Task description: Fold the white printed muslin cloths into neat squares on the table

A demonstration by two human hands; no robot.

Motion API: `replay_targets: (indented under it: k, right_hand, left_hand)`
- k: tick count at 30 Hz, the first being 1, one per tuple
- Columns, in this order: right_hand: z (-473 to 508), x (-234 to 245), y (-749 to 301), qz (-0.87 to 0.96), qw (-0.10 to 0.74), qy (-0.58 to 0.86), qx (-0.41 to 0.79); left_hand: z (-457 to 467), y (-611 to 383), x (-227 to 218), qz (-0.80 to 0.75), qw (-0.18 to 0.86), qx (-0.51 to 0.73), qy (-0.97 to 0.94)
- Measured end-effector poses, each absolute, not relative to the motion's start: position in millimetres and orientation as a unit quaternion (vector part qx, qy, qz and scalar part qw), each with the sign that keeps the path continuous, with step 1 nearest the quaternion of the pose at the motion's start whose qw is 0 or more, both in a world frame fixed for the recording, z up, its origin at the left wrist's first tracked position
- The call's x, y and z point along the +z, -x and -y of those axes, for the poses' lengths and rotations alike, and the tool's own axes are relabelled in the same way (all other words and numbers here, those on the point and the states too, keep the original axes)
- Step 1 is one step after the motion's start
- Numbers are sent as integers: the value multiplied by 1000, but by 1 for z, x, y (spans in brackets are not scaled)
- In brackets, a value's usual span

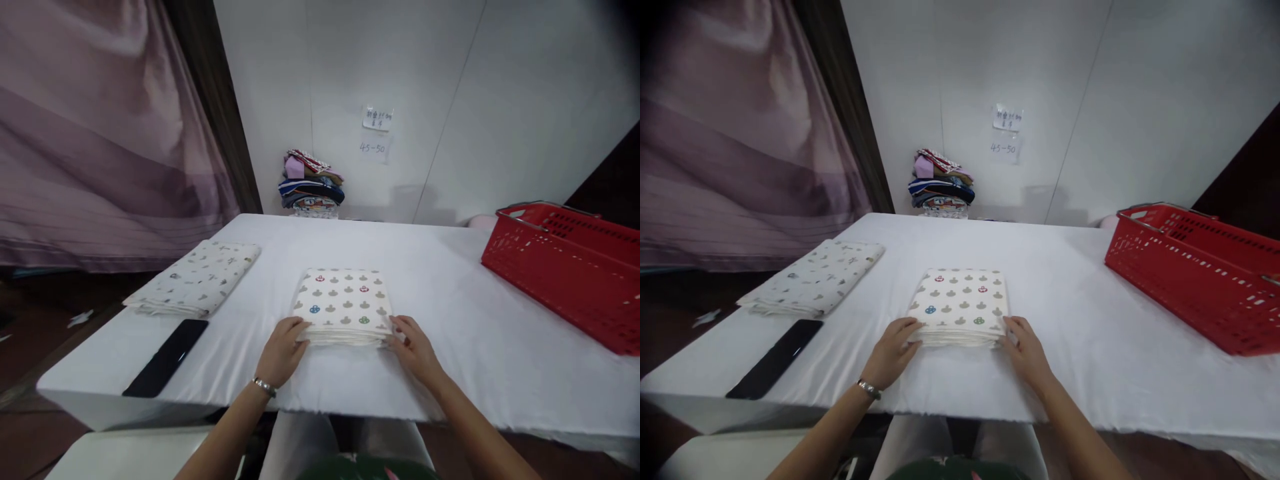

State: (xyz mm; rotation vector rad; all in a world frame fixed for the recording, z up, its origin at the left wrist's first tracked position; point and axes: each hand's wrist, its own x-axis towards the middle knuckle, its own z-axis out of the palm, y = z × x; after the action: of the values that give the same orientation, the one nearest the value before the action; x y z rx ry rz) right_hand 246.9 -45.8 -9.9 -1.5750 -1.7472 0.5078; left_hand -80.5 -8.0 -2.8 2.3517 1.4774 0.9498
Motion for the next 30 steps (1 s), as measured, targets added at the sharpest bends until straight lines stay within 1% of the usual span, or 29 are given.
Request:
replay_targets:
  k: [2, 3, 4, 6, 8, 12, 16, 21, 26, 30]
  right_hand:
    - [41, -11, -248, 590, 410, 651, 246]
    - [38, -11, -248, 549, 420, 666, 280]
    - [35, -10, -247, 515, 420, 676, 318]
    - [27, -8, -244, 479, 394, 679, 394]
    - [21, -5, -239, 469, 365, 680, 430]
    - [12, -5, -235, 451, 339, 698, 440]
    - [9, -1, -235, 441, 318, 695, 471]
    - [12, 11, -232, 426, 348, 680, 485]
    - [10, 11, -228, 401, 341, 680, 510]
    - [8, 8, -230, 406, 388, 654, 506]
  left_hand:
    - [8, 86, -5, -531, 112, 344, -766]
    - [7, 88, -5, -553, 125, 355, -743]
    - [5, 89, -5, -576, 143, 363, -718]
    - [0, 91, -4, -625, 183, 362, -667]
    - [-5, 90, -1, -666, 225, 336, -627]
    - [-13, 86, 4, -704, 277, 275, -593]
    - [-17, 83, 8, -706, 271, 231, -613]
    - [-18, 80, 11, -701, 262, 212, -628]
    - [-21, 76, 11, -719, 310, 213, -585]
    - [-24, 73, 10, -709, 327, 219, -585]
